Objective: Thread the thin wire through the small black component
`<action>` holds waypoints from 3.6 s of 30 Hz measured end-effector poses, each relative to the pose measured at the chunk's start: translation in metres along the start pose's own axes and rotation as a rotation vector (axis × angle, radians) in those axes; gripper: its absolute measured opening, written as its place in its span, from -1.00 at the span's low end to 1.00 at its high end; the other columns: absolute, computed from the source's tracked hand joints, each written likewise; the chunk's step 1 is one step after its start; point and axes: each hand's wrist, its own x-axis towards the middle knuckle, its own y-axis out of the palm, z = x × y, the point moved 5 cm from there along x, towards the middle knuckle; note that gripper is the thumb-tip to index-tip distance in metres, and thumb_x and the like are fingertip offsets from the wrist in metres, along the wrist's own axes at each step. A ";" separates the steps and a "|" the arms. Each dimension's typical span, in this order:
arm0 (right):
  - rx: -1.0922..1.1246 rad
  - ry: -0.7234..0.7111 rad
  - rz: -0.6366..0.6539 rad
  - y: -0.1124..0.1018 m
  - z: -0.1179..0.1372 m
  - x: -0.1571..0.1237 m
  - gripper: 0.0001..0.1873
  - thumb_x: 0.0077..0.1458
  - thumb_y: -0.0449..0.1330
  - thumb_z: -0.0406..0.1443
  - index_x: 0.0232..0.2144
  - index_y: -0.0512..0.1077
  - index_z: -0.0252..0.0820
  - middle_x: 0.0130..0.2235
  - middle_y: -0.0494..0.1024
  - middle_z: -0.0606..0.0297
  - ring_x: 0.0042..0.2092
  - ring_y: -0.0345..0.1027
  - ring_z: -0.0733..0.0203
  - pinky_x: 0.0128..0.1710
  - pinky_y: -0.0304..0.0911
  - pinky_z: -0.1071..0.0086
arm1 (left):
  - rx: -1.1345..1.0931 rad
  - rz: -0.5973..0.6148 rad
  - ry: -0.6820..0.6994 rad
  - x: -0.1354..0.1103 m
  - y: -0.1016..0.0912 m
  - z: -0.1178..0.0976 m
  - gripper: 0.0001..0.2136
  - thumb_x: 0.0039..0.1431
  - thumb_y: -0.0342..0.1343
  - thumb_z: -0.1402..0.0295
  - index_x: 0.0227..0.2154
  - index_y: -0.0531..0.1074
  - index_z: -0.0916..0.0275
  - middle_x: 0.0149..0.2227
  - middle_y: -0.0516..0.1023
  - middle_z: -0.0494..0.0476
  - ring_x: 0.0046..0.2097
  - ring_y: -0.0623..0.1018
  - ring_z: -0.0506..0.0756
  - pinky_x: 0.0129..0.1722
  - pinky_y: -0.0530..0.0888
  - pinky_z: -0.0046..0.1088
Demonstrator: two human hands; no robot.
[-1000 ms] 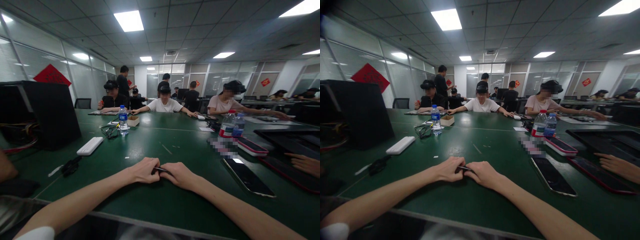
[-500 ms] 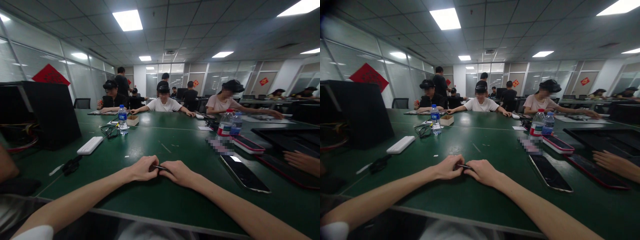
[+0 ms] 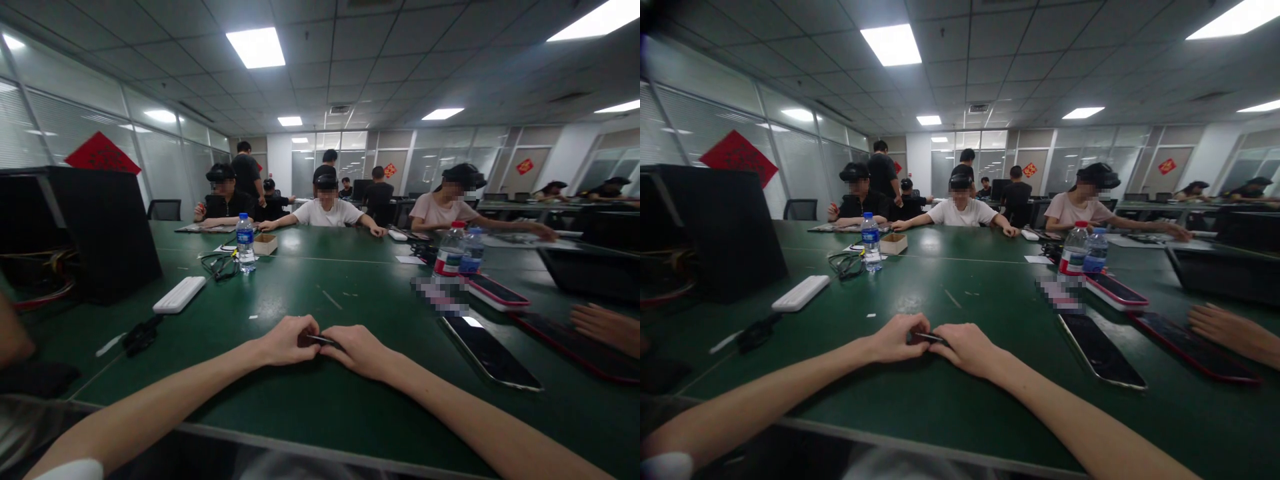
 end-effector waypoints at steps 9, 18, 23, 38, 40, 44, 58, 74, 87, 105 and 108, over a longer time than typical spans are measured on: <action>-0.017 0.012 -0.007 0.001 -0.003 -0.001 -0.64 0.36 0.00 -0.10 -0.07 0.44 -0.22 -0.16 0.58 0.15 -0.17 0.47 0.12 -0.18 0.30 0.34 | -0.031 0.002 0.027 0.002 -0.002 0.004 -0.84 0.05 0.19 0.38 -0.29 0.43 0.28 -0.41 0.50 -0.01 -0.39 0.48 -0.01 -0.37 0.41 -0.54; -0.004 0.010 -0.014 0.000 -0.003 -0.001 -0.67 0.36 0.01 -0.12 -0.10 0.44 -0.22 -0.17 0.58 0.15 -0.18 0.47 0.13 -0.18 0.29 0.34 | -0.008 -0.013 0.022 0.002 0.001 0.003 -0.86 0.07 0.13 0.40 -0.28 0.36 0.27 -0.39 0.46 0.00 -0.41 0.44 -0.01 -0.42 0.35 -0.54; -0.001 0.021 -0.008 0.000 -0.003 -0.001 -0.65 0.36 0.00 -0.11 -0.10 0.44 -0.21 -0.17 0.57 0.15 -0.19 0.47 0.13 -0.19 0.29 0.35 | 0.020 -0.025 0.051 0.002 0.002 0.002 -0.84 0.08 0.12 0.41 -0.24 0.39 0.26 -0.37 0.47 0.01 -0.40 0.44 0.00 -0.40 0.34 -0.52; -0.016 0.035 -0.015 -0.002 -0.005 -0.002 -0.65 0.36 0.00 -0.10 -0.07 0.45 -0.19 -0.17 0.57 0.16 -0.18 0.47 0.12 -0.21 0.28 0.36 | 0.033 -0.016 0.053 -0.001 0.000 -0.002 -0.80 0.22 0.16 0.22 -0.23 0.44 0.26 -0.29 0.52 0.08 -0.30 0.50 0.04 -0.31 0.42 -0.47; -0.037 0.039 -0.012 -0.001 -0.005 -0.002 -0.65 0.35 0.01 -0.09 -0.08 0.45 -0.19 -0.17 0.57 0.16 -0.19 0.46 0.11 -0.22 0.28 0.35 | 0.030 -0.008 0.061 0.000 0.000 -0.002 -0.81 0.23 0.15 0.25 -0.20 0.45 0.25 -0.26 0.53 0.09 -0.26 0.52 0.05 -0.27 0.44 -0.47; -0.049 0.040 -0.024 -0.001 -0.005 -0.002 -0.66 0.35 0.01 -0.09 -0.10 0.45 -0.19 -0.17 0.57 0.16 -0.19 0.46 0.12 -0.21 0.27 0.35 | 0.072 -0.005 0.107 -0.001 -0.001 -0.005 -0.78 0.26 0.11 0.33 -0.07 0.43 0.23 -0.18 0.53 0.13 -0.21 0.52 0.06 -0.19 0.45 -0.44; -0.087 0.106 -0.049 0.002 -0.008 0.001 -0.67 0.34 0.03 -0.10 -0.17 0.47 -0.21 -0.23 0.57 0.15 -0.23 0.48 0.09 -0.28 0.26 0.36 | 0.174 -0.048 0.081 0.003 0.008 -0.006 -0.87 0.26 0.05 0.35 -0.17 0.36 0.25 -0.24 0.51 0.12 -0.24 0.50 0.09 -0.26 0.41 -0.41; -0.099 0.147 -0.059 0.000 -0.017 -0.001 -0.62 0.33 0.03 -0.05 -0.17 0.48 -0.20 -0.21 0.57 0.14 -0.22 0.47 0.08 -0.24 0.31 0.31 | 0.069 -0.069 -0.022 0.004 0.003 0.011 -0.83 0.09 0.18 0.39 -0.25 0.36 0.24 -0.32 0.49 0.04 -0.31 0.50 0.05 -0.35 0.41 -0.47; -0.024 0.166 -0.093 -0.005 -0.022 -0.002 -0.66 0.22 0.19 -0.03 -0.24 0.49 -0.20 -0.25 0.57 0.19 -0.25 0.45 0.12 -0.31 0.26 0.37 | 0.135 0.012 0.033 0.010 0.008 0.014 -0.75 0.14 0.24 0.30 -0.14 0.42 0.25 -0.32 0.42 0.04 -0.30 0.43 0.06 -0.34 0.34 -0.46; 0.105 0.194 -0.098 -0.018 -0.050 -0.015 -0.62 0.24 0.15 -0.03 -0.11 0.52 -0.18 -0.19 0.58 0.23 -0.24 0.45 0.17 -0.21 0.33 0.31 | 0.675 -0.014 -0.474 -0.015 -0.133 0.110 -0.82 0.17 0.12 0.36 -0.22 0.59 0.20 -0.16 0.58 0.27 -0.09 0.55 0.25 -0.08 0.42 -0.31; 0.122 0.175 -0.069 -0.014 -0.047 -0.013 -0.63 0.26 0.13 -0.04 -0.11 0.52 -0.17 -0.16 0.58 0.22 -0.18 0.46 0.14 -0.17 0.34 0.29 | 0.738 -0.131 -0.639 -0.044 -0.190 0.133 -0.81 0.15 0.11 0.38 -0.25 0.59 0.25 -0.18 0.60 0.32 -0.10 0.55 0.30 -0.10 0.42 -0.26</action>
